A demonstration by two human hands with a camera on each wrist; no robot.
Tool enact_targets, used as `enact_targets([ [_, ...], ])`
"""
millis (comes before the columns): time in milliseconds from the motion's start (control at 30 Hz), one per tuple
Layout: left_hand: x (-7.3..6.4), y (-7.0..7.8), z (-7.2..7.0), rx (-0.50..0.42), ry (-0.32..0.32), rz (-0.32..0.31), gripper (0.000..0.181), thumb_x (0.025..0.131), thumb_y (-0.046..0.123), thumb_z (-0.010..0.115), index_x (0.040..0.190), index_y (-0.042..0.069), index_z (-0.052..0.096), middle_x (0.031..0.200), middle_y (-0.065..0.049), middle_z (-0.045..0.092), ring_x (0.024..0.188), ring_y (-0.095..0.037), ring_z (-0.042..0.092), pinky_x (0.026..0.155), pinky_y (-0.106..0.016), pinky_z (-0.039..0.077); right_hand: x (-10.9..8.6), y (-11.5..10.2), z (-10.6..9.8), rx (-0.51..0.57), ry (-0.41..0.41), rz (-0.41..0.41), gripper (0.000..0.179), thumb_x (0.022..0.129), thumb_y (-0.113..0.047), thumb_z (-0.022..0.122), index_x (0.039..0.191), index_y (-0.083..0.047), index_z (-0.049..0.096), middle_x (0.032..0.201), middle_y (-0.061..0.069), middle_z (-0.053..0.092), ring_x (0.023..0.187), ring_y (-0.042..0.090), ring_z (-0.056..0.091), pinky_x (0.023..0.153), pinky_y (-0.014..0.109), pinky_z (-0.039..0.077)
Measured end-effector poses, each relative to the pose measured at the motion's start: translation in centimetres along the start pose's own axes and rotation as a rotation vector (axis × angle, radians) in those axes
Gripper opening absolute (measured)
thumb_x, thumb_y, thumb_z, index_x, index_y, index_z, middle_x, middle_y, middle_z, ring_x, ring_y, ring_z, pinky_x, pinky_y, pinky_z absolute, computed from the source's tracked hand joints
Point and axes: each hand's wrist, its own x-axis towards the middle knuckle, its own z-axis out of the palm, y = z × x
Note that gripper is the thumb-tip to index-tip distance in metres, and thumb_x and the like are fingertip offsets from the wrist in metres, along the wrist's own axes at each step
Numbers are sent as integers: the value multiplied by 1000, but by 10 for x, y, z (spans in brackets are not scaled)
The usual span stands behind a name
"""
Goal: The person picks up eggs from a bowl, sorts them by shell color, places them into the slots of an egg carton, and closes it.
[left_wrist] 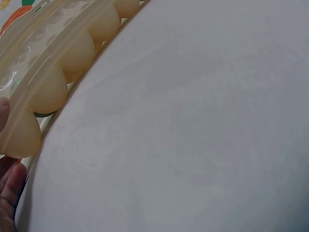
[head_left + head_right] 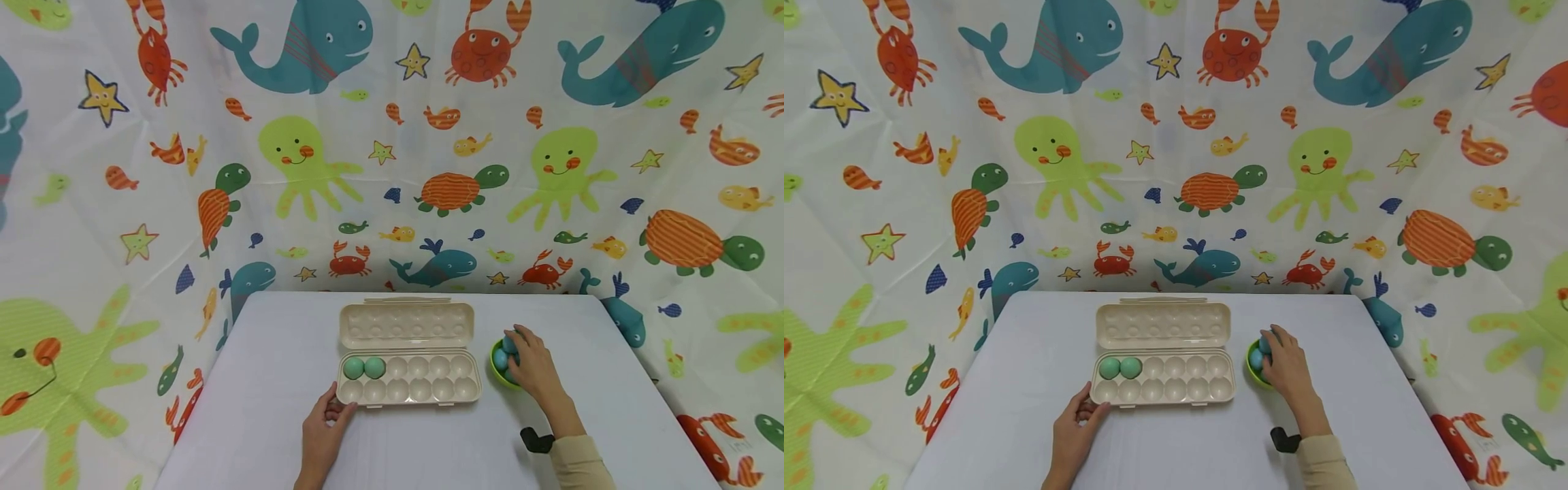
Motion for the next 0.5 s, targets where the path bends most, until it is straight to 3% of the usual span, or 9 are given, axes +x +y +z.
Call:
enact_targets([
  [200,1,1,-1,-17,-7,-4,59,78,22,87,131,8,65,86,3,73,68,0,60,59,-14,48,2,-1,-1,-15,2,-9,50,83,1,73,131,0,60,141,26,50,122,53,51,92,68,45],
  [500,0,4,-2,5,-14,-9,60,79,24,86,131,7,64,88,3,72,68,1,60,59,-15,48,5,-3,-6,-43,-125,44,53,88,1,69,139,-1,54,144,27,45,126,52,47,98,68,42],
])
